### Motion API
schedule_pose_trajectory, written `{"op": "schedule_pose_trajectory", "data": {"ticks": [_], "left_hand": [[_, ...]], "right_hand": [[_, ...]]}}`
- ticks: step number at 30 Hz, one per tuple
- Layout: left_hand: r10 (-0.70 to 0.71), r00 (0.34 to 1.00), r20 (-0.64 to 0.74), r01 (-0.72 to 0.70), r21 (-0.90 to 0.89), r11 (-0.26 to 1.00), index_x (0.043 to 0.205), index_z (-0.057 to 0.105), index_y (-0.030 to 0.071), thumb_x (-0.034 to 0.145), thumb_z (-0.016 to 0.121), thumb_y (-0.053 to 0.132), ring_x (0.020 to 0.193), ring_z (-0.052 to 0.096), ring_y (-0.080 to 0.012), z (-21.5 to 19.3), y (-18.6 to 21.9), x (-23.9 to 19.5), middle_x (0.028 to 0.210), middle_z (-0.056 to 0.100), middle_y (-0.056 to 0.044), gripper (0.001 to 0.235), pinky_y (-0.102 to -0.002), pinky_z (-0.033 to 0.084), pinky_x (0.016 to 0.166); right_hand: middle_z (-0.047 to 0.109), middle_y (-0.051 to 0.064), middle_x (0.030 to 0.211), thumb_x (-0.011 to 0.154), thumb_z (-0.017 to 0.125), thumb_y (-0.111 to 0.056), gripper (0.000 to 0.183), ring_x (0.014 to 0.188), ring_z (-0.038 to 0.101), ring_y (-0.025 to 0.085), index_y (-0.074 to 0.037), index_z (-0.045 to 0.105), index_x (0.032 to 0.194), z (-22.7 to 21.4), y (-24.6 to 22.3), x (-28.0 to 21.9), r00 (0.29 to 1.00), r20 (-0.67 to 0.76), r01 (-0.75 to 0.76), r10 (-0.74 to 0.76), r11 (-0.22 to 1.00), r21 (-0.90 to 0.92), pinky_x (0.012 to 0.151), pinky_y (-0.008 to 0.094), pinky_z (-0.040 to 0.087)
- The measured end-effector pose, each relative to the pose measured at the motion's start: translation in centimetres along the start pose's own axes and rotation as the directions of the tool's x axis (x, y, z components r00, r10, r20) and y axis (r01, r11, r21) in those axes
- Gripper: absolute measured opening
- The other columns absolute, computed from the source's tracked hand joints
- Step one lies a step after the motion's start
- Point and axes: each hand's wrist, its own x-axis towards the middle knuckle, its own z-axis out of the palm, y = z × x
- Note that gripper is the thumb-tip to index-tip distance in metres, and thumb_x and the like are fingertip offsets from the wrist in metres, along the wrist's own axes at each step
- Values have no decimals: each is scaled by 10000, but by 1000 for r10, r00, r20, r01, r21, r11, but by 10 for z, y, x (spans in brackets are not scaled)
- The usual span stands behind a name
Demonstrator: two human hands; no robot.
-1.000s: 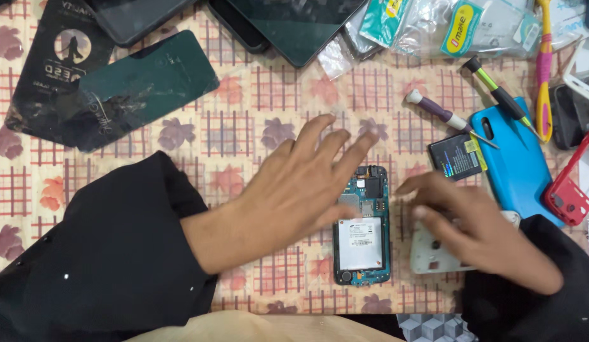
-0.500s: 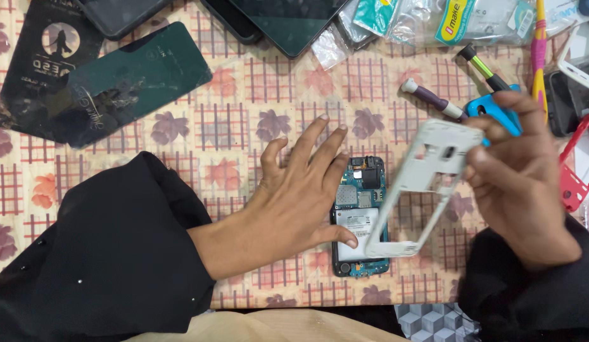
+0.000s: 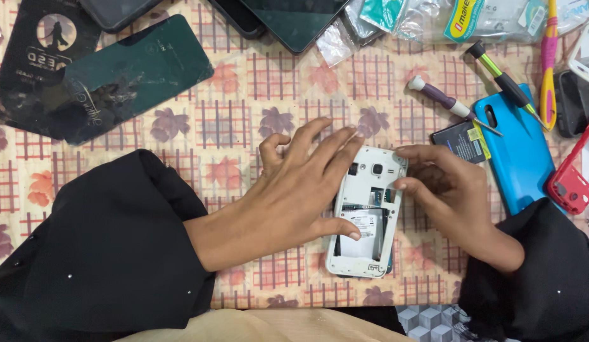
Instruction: The person disassembles a smartphone by removing the back cover and unscrewing internal components. They handle the motherboard and battery, then reassemble the device by screwing the back cover back on.
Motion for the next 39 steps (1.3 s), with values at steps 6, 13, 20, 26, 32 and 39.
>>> {"op": "schedule_pose_trajectory", "data": {"ticks": [6, 13, 20, 26, 32, 39], "left_hand": [[7, 1000, 24, -9, 76, 997, 1382, 466, -94, 632, 799, 668, 1360, 344, -374, 1, 4, -5, 1403, 480, -206, 1120, -662, 279, 919], [78, 989, -128, -44, 253, 966, 1366, 586, 6, 747, 755, 687, 1198, 486, -254, 9, -4, -3, 1228, 589, -87, 936, -572, 235, 937], [111, 970, -217, -34, 332, 943, 1321, 653, 51, 853, 705, 709, 1179, 518, -219, 14, -8, -9, 1192, 606, -46, 809, -533, 207, 977], [110, 975, -191, -35, 360, 932, 1326, 641, 23, 903, 676, 722, 1234, 501, -238, 18, -7, -10, 1255, 593, -67, 819, -538, 207, 994], [63, 998, -17, -54, 328, 943, 1479, 455, -70, 682, 580, 914, 1423, 336, -338, 20, 12, -13, 1521, 431, -238, 1272, -570, 181, 1015], [8, 997, 72, -30, 309, 951, 1514, 357, -107, 567, 601, 975, 1446, 288, -352, 24, 19, -13, 1511, 375, -271, 1459, -612, 190, 994]], "right_hand": [[728, 103, 1220, 878, 759, -67, 379, 890, 706, 108, -33, 691, 1249, 0, -15, 5, 984, 37, 180, -177, 955, -234, 637, 226, 550], [681, 129, 1295, 854, 753, -177, 479, 1119, 656, 258, -26, 664, 1300, -4, -23, 8, 938, 179, 343, -298, 876, -339, 875, 357, 540], [409, 208, 1556, 602, 832, -599, 1139, 1450, 371, 417, -39, 389, 1489, -10, -25, 14, 831, 407, 496, -378, 835, -238, 1175, 557, 319], [128, 305, 1627, 438, 863, -765, 1506, 1488, 176, 522, -74, 140, 1564, -11, -16, 7, 749, 569, 566, -339, 773, -286, 1145, 648, 260], [42, 311, 1627, 397, 913, -742, 1584, 1495, 103, 530, -68, 81, 1564, -11, -10, 7, 738, 612, 562, -284, 760, -326, 1123, 734, 194], [36, 284, 1616, 341, 935, -728, 1633, 1486, 102, 496, -90, 70, 1571, -11, -11, 6, 751, 640, 510, -163, 759, -405, 1094, 740, 199]]}}
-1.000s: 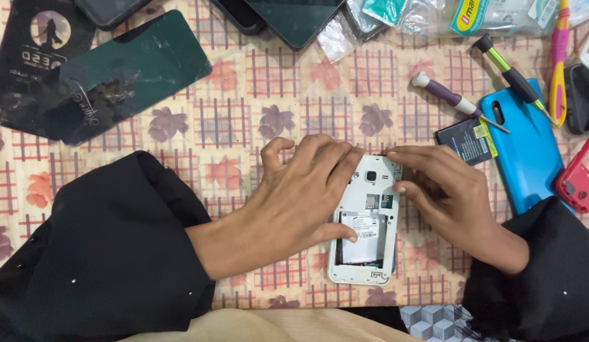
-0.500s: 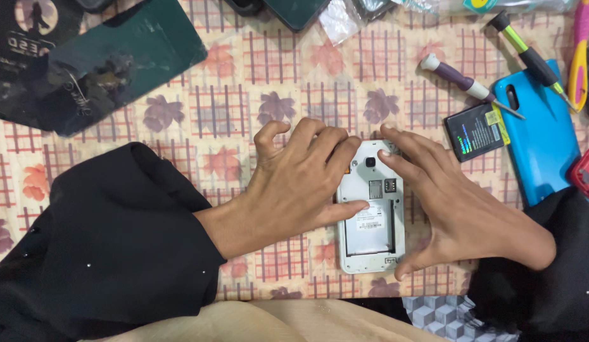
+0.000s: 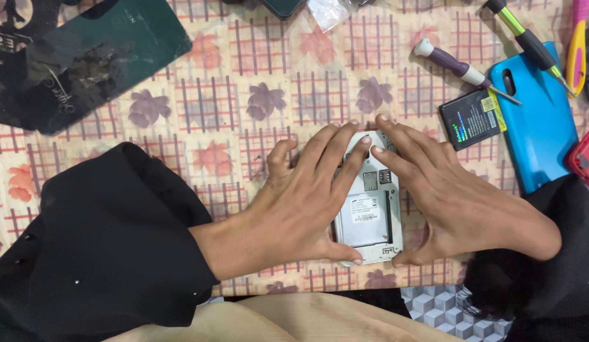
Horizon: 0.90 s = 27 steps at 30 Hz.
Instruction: The person disassembles a smartphone by removing the back cover and unscrewing internal components. They handle the motherboard and battery, then reassemble the device by screwing the back cover back on.
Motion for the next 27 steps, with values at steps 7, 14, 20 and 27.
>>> {"op": "schedule_pose_trajectory", "data": {"ticks": [7, 14, 20, 27], "left_hand": [[-30, 999, -39, 14, -364, 931, 1447, 423, -22, 487, 902, 645, 1285, 381, -348, -7, -12, 11, 1388, 436, -229, 1263, -570, 236, 906], [-120, 992, -30, 88, -512, 855, 1375, 496, 55, 624, 906, 432, 1166, 462, -251, -11, -18, 13, 1224, 544, -91, 935, -501, 249, 866], [-57, 987, -154, -31, -515, 856, 1364, 504, 61, 665, 902, 377, 1178, 464, -266, -21, -7, 6, 1275, 532, -101, 864, -483, 285, 852], [-18, 975, -221, -129, -633, 764, 1416, 486, 57, 742, 893, 276, 1260, 470, -312, -26, -3, 3, 1334, 512, -123, 818, -461, 454, 1073]], "right_hand": [[114, 318, 1650, 589, 840, -579, 1380, 1519, 201, 445, -33, 76, 1600, -4, -1, 0, 979, -203, 76, -14, 952, 298, 1176, 611, 261], [614, 184, 1387, 997, 564, -101, 614, 1342, 576, 231, -13, 305, 1546, -7, -11, -3, 897, -276, -76, 345, 736, 673, 1049, 358, 526], [650, 151, 1315, 982, 574, -158, 629, 1219, 642, 195, -17, 339, 1549, -1, -3, -13, 911, -159, -97, 379, 574, 813, 961, 356, 558], [765, 108, 1015, 1007, 601, -200, 349, 919, 711, 145, 66, 672, 1221, 25, 1, -29, 896, 11, -198, 443, 379, 904, 760, 326, 609]]}}
